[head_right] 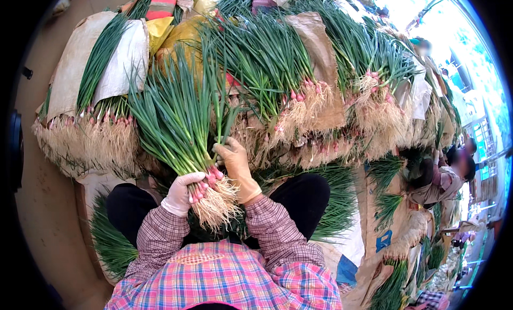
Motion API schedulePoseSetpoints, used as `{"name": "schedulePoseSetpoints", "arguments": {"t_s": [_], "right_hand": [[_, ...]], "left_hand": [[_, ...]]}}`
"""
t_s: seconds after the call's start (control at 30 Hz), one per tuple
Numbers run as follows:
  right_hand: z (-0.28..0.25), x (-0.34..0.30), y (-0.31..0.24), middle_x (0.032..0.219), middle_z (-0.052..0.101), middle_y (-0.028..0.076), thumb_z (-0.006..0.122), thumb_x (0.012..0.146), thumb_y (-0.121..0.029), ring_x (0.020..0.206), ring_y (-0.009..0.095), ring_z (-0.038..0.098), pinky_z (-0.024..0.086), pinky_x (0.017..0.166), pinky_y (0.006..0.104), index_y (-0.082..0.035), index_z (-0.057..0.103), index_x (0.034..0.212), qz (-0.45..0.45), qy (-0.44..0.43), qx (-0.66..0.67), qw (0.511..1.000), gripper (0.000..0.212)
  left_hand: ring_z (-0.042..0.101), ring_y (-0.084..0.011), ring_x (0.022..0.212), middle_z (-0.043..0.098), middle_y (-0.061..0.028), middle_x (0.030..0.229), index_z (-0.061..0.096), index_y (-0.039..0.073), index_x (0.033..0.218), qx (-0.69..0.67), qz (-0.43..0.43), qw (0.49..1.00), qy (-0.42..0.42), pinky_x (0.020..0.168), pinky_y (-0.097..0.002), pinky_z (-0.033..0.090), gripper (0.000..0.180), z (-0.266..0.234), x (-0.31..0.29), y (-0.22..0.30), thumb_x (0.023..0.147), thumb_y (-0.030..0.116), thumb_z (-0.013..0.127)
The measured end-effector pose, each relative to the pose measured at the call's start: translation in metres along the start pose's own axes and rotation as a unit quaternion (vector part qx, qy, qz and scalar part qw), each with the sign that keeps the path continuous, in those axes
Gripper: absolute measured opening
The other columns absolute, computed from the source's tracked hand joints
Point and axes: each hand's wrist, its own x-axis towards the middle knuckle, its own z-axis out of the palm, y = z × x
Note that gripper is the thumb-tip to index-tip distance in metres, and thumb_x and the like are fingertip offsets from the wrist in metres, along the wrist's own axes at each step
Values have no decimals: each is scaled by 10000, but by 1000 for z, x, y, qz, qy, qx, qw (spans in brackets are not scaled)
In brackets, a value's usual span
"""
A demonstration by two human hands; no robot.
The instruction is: The person gathers individual stalks of green onions from a pile on the floor and bunches them together into a large organized cluster by hand.
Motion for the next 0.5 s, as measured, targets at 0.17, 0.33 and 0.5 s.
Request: {"name": "schedulePoseSetpoints", "arguments": {"t_s": [0.17,0.33,0.5], "right_hand": [[-1,-11,4,707,576,19,554,882,-81,539,54,459,425,496,175,-3,587,996,8,96,89,991,142],[-19,-3,-14,731,615,52,596,863,-164,620,85,529,439,523,199,-27,617,967,47,11,-168,985,173],[-86,-7,-73,732,627,80,638,814,-278,596,206,573,456,562,338,-58,604,840,-352,353,-568,655,224]], "left_hand": [[517,-28,506,641,-104,810,547,-75,1083,-12,-10,997,-70,408,-126,416,322,2,9,-2,824,108,491],[599,-84,669,569,-181,1114,433,-82,1216,-97,89,981,-141,595,-173,514,476,3,-4,0,777,92,486],[608,-136,790,528,-190,1186,332,-59,1303,-215,186,955,-85,687,-197,516,572,27,-4,6,804,128,539]]}}
